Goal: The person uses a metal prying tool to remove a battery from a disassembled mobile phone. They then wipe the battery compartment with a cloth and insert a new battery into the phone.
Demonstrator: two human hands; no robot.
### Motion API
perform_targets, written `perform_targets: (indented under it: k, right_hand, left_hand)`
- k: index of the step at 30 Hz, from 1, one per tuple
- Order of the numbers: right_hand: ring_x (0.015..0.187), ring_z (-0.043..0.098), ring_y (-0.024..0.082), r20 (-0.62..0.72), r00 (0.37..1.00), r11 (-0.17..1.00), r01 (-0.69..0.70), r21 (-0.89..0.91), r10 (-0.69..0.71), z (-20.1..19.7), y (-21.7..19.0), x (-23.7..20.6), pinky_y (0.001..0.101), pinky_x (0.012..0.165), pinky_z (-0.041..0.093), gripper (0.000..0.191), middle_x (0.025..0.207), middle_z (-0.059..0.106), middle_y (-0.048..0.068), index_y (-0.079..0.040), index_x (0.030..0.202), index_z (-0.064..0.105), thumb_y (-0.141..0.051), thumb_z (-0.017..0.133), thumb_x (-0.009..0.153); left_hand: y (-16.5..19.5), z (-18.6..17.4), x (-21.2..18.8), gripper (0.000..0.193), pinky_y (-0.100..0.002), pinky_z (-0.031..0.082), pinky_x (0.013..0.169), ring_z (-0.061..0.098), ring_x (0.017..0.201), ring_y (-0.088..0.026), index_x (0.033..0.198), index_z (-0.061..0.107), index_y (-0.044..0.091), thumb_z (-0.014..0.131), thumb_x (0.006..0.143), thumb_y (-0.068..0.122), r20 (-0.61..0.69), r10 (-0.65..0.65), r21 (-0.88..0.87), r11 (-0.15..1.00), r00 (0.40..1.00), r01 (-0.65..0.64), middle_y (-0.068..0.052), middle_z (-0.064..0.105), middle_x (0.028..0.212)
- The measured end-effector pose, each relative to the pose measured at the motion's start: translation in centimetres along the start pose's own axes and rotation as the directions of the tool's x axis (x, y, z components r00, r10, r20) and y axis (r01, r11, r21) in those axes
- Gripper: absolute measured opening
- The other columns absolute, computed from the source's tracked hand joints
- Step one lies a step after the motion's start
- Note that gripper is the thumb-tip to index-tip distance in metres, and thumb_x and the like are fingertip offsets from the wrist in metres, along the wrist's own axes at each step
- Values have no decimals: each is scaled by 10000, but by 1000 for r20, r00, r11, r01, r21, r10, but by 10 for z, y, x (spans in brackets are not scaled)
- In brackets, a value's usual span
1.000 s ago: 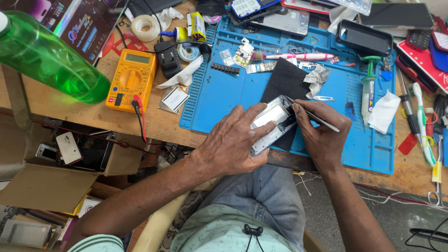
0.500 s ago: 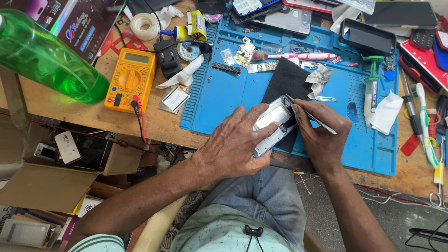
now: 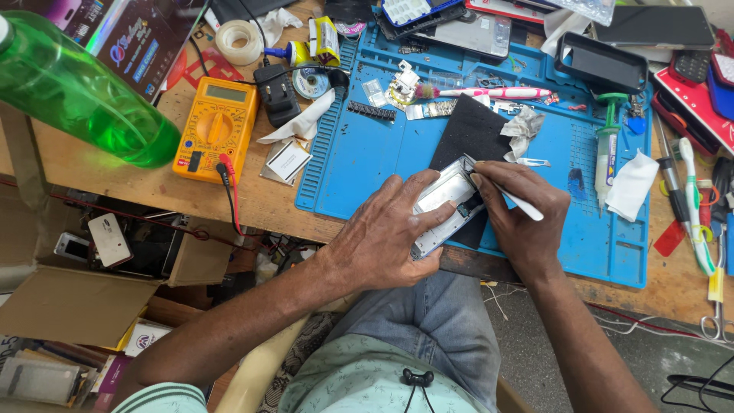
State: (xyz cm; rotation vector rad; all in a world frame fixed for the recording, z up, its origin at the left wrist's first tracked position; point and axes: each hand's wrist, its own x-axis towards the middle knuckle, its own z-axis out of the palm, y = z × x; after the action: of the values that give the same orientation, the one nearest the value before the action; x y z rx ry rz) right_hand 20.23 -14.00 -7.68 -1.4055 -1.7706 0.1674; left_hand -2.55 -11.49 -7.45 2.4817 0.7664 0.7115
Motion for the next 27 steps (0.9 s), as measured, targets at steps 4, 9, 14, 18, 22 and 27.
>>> perform_targets:
  k: [4,9,14,18,22,27]
  right_hand:
    - [973,741,168,-9,998,996,-64,54,65,0,2,-2,267,772,598,157,1096,769,129,1,1144,764,-11,757,987]
    - [961,743,166,-33,993,989,-107,99,110,1,5,-1,275,807,600,141,1080,769,123,5,1142,762,-27,771,1005]
    - [931,736,161,-7,995,993,-100,64,101,1,-1,-1,255,746,574,156,1072,771,122,-7,1144,766,-16,763,989]
    - [1010,749,184,33,999,999,37,8,-38,-1,-4,0,285,842,592,157,1120,765,134,-19,1137,764,-10,769,981]
    - [949,746,178,19,999,997,-50,63,49,0,-2,1,289,814,587,142,1087,774,123,-14,1138,764,-22,765,996]
    - [925,749,175,44,999,999,-1,50,-1,2,-1,3,281,807,581,137,1048,770,125,-5,1121,764,-13,768,983]
  left_hand:
    - [-2,1,0,604,-490,513,985,552,1093,-386,1310,688,58,731,761,309,-11,-26,-22,999,1000,26,-272,440,1492]
    - [-3,2,0,609,-484,516,960,554,1073,-379,1308,690,58,731,752,304,8,-56,-40,998,998,56,-268,438,1492]
    - [-3,2,0,597,-487,517,972,556,1086,-387,1296,698,61,742,748,294,-10,-39,-57,998,999,39,-261,447,1487]
    - [-3,1,1,603,-493,516,979,559,1097,-391,1299,692,55,744,748,292,-16,-26,-46,999,1000,25,-265,447,1480]
    - [-4,1,1,602,-489,516,983,563,1097,-393,1292,694,64,743,734,286,-7,-36,-67,997,999,35,-264,449,1481]
    - [-5,3,0,604,-494,507,981,560,1103,-404,1293,695,56,760,741,293,-17,-22,-54,998,1000,21,-270,450,1473]
